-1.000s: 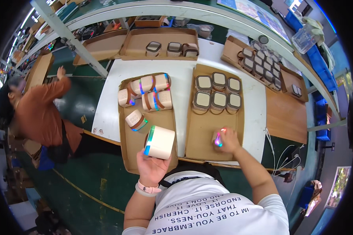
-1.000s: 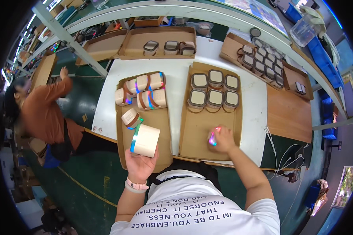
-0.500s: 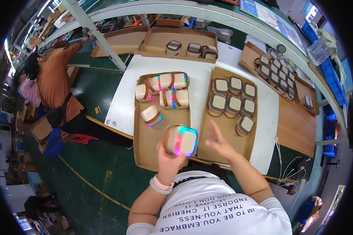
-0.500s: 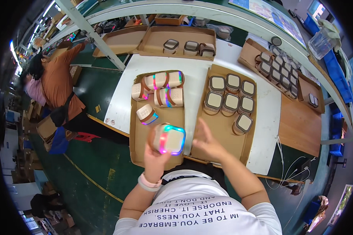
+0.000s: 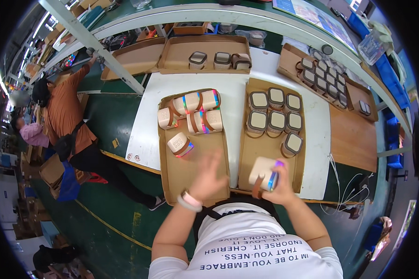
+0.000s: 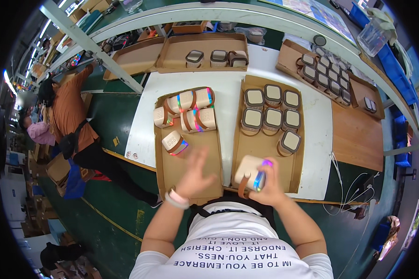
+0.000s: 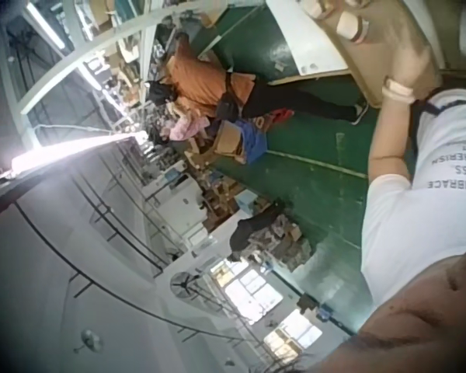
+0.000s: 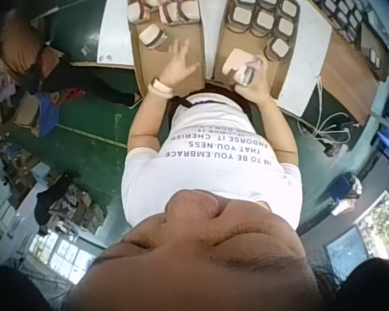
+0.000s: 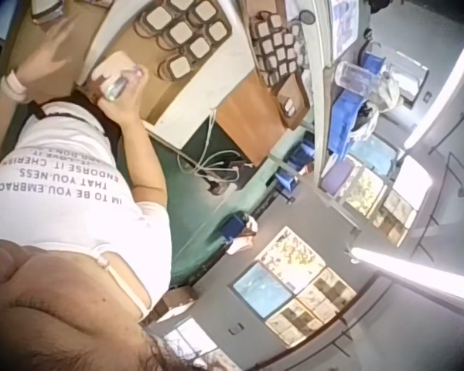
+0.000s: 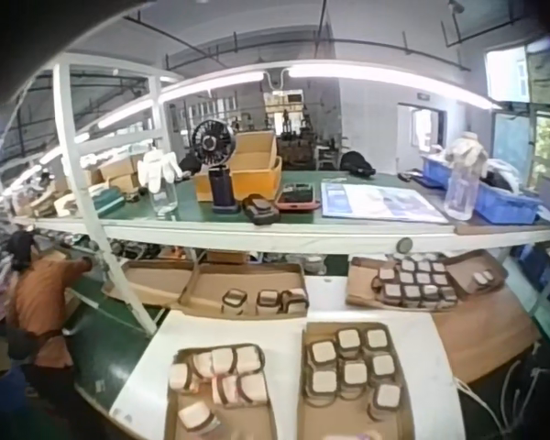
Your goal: The person places a tray of portable electronic devices onto a workstation table. The person then picks up the devices one by one, turns them in hand, and arranges them into cardboard trays.
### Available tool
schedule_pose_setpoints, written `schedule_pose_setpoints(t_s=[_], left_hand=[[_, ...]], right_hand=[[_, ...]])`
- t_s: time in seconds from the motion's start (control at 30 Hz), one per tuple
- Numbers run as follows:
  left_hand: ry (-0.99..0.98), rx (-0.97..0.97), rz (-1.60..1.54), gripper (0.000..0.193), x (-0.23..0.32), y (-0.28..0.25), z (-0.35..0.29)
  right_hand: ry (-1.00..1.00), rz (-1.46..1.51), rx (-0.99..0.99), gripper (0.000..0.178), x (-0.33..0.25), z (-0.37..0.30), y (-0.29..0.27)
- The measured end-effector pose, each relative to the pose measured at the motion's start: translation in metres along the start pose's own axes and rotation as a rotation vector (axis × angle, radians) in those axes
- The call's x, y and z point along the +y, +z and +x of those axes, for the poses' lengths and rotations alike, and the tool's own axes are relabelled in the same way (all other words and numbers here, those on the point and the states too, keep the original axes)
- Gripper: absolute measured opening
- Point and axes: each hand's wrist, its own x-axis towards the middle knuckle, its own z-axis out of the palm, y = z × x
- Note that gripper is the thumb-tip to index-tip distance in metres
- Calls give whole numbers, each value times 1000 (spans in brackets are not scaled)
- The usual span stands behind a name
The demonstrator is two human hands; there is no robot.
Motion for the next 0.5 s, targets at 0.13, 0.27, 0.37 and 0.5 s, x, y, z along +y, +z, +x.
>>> schedule_pose_setpoints(t_s=[0.13,0.27,0.37,0.5], left_hand=[[-536,222,631,78,-119,-13,19],[-458,37,623,79,-178,-25,23],[-396,210,396,78,-165,-24,30],[-806,354,-538,63,-117,-22,27]], right_hand=[[-154,-411,458,78,-2,-7,-99],[-384,-202,1317,69,-63,-17,-201],[-477,-67,1362,67,-67,-50,-243],[-289,-592,1011,75,-56,-19,-165]])
